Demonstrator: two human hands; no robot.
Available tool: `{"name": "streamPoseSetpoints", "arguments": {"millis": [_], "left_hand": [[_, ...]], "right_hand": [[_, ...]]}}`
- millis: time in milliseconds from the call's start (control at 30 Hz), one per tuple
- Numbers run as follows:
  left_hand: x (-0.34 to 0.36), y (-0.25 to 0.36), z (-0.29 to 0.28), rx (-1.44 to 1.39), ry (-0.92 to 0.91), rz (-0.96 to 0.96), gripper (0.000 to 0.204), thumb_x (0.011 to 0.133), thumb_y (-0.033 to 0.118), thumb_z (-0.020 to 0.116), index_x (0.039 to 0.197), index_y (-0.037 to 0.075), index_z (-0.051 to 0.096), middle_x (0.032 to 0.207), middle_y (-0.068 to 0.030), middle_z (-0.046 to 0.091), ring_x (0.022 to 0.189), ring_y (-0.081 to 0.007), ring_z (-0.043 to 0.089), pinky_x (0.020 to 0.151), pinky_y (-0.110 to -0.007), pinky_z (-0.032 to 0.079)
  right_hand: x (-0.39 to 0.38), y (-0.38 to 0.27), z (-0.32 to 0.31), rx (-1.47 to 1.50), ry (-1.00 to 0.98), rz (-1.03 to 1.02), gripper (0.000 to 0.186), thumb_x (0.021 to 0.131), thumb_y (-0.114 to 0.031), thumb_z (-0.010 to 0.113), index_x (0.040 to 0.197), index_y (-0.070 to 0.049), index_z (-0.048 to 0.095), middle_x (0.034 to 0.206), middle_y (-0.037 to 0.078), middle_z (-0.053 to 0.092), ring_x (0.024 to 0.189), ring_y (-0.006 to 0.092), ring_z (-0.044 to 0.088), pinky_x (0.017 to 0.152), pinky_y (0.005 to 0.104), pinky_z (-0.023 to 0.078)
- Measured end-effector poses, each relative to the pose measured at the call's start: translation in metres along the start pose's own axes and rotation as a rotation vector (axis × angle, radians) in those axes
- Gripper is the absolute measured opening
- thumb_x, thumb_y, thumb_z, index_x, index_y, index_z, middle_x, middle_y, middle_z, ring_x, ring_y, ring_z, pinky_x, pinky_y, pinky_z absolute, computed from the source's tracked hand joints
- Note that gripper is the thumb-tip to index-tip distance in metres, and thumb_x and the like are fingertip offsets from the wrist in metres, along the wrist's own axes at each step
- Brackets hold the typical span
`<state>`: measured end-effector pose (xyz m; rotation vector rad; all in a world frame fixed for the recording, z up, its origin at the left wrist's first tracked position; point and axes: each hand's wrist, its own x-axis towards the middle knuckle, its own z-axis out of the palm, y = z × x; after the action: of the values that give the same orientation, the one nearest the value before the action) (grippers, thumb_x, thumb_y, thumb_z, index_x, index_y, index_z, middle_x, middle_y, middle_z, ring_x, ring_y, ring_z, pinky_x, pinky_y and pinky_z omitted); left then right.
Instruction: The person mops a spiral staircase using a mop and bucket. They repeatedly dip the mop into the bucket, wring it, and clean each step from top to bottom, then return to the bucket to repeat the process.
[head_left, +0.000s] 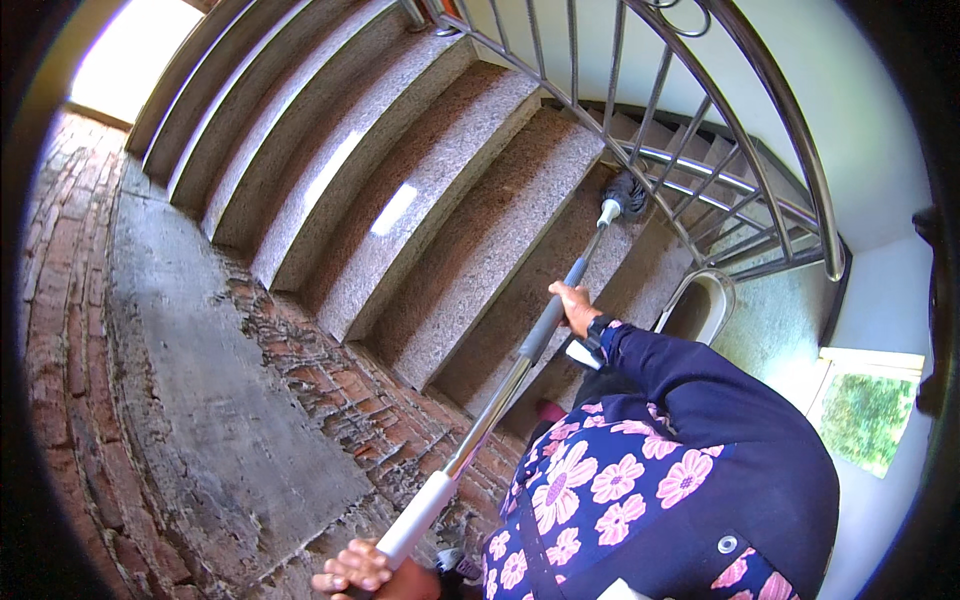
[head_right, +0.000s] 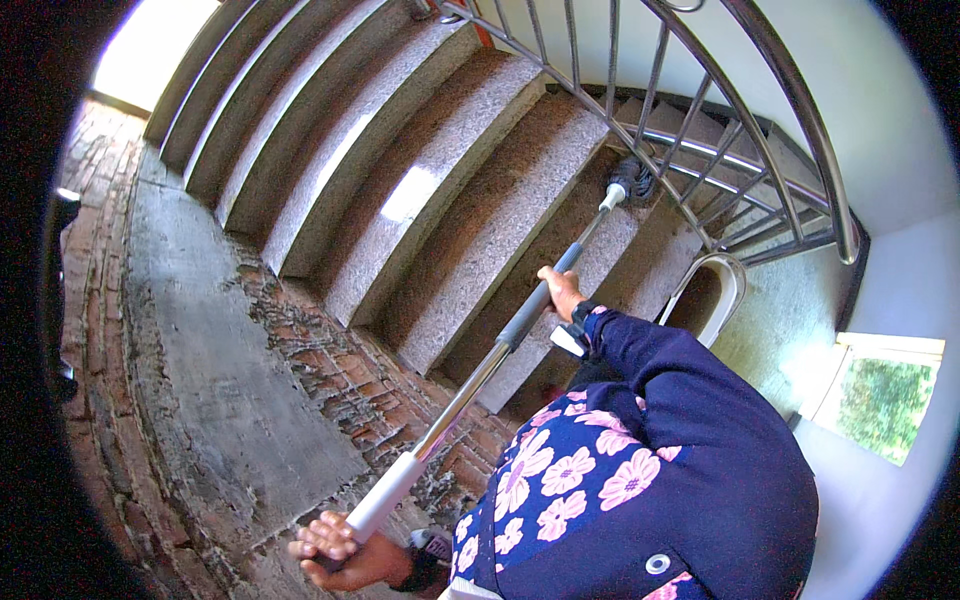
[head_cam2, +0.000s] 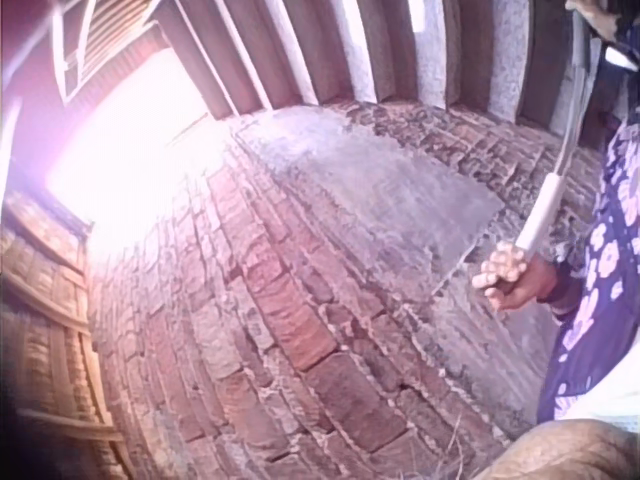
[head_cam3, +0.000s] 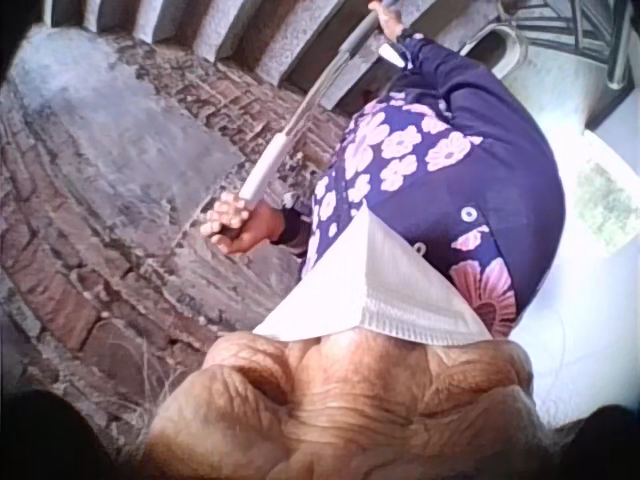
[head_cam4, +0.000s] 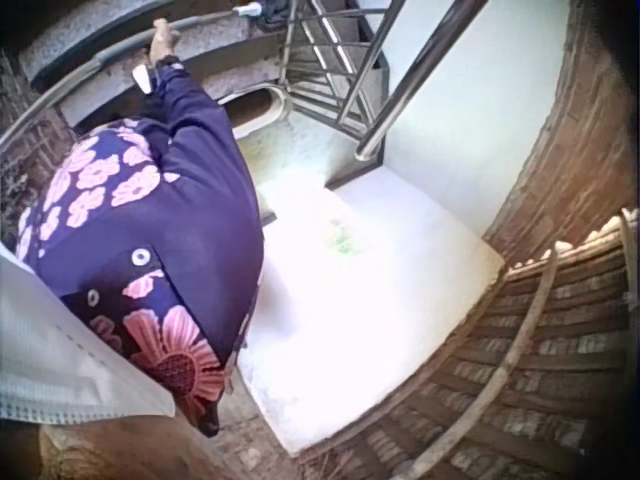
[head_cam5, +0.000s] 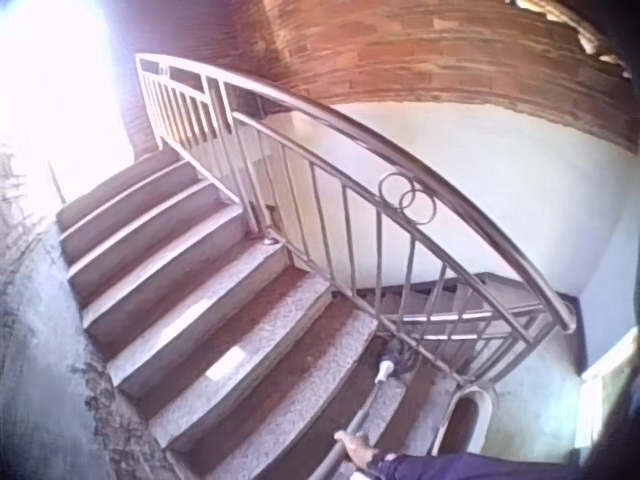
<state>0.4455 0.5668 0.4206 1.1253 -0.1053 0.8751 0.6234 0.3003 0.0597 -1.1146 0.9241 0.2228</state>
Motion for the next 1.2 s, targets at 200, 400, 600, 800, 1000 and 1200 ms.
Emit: {"name": "streamPoseSetpoints", "arguments": {"millis": [200, 400, 600, 800, 1000, 1200], "left_hand": [[0.039, 0.071, -0.021, 0.06, 0.089, 0.134, 0.028, 0.095, 0.027, 0.04, 0.077, 0.006, 0.047, 0.06, 0.0, 0.04, 0.048, -0.0109, 0.036, 0.051, -0.027, 0.034], [0.033, 0.169, -0.02, 0.047, -0.066, 0.297, 0.027, 0.096, 0.03, 0.048, 0.096, 0.003, 0.048, 0.07, -0.001, 0.042, 0.058, -0.0132, 0.038, 0.056, -0.026, 0.034], [-0.003, 0.198, -0.015, 0.263, 0.188, 0.495, 0.026, 0.096, 0.03, 0.05, 0.094, 0.004, 0.048, 0.069, 0.0014, 0.034, 0.057, -0.0119, 0.032, 0.053, -0.024, 0.029], [-0.028, 0.128, -0.007, 0.193, 0.266, 0.28, 0.022, 0.091, 0.027, 0.049, 0.098, 0.007, 0.043, 0.065, 0.0023, 0.039, 0.053, -0.0091, 0.037, 0.048, -0.022, 0.032], [-0.04, 0.021, 0.007, 0.387, -0.01, -0.036, 0.026, 0.09, 0.018, 0.061, 0.082, 0.01, 0.039, 0.056, -0.0004, 0.049, 0.044, -0.01, 0.047, 0.047, -0.028, 0.048], [-0.033, 0.013, 0.012, 0.365, 0.009, 0.048, 0.03, 0.088, 0.023, 0.067, 0.078, 0.008, 0.043, 0.052, -0.0021, 0.053, 0.04, -0.0123, 0.053, 0.042, -0.027, 0.048]], "right_hand": [[-0.072, 0.05, 0.052, 0.017, -0.094, 0.111, 0.032, 0.071, -0.034, 0.069, 0.082, -0.008, 0.053, 0.07, 0.006, 0.054, 0.058, 0.0211, 0.054, 0.047, 0.0381, 0.043], [-0.179, 0.102, 0.106, -0.154, -0.231, 0.446, 0.035, 0.075, -0.036, 0.066, 0.084, -0.006, 0.051, 0.073, 0.009, 0.056, 0.059, 0.0227, 0.056, 0.043, 0.0397, 0.046], [-0.207, 0.111, 0.11, -0.417, -0.637, 0.602, 0.046, 0.084, -0.049, 0.061, 0.077, -0.004, 0.055, 0.063, 0.006, 0.053, 0.05, 0.02, 0.055, 0.041, 0.0361, 0.045], [-0.124, 0.07, 0.056, -0.649, -1.001, 0.473, 0.05, 0.088, -0.054, 0.058, 0.086, -0.005, 0.058, 0.065, 0.007, 0.058, 0.045, 0.0149, 0.054, 0.037, 0.0262, 0.038], [-0.094, 0.019, 0.028, -1.165, -0.931, -1.107, 0.074, 0.066, -0.029, 0.078, 0.129, -0.008, 0.046, 0.128, 0.017, 0.049, 0.12, 0.0326, 0.045, 0.099, 0.0436, 0.038], [-0.094, 0.033, 0.063, -1.088, -1.069, -1.151, 0.063, 0.06, -0.025, 0.075, 0.116, -0.007, 0.054, 0.121, 0.016, 0.055, 0.116, 0.0328, 0.05, 0.1, 0.0427, 0.035]]}}
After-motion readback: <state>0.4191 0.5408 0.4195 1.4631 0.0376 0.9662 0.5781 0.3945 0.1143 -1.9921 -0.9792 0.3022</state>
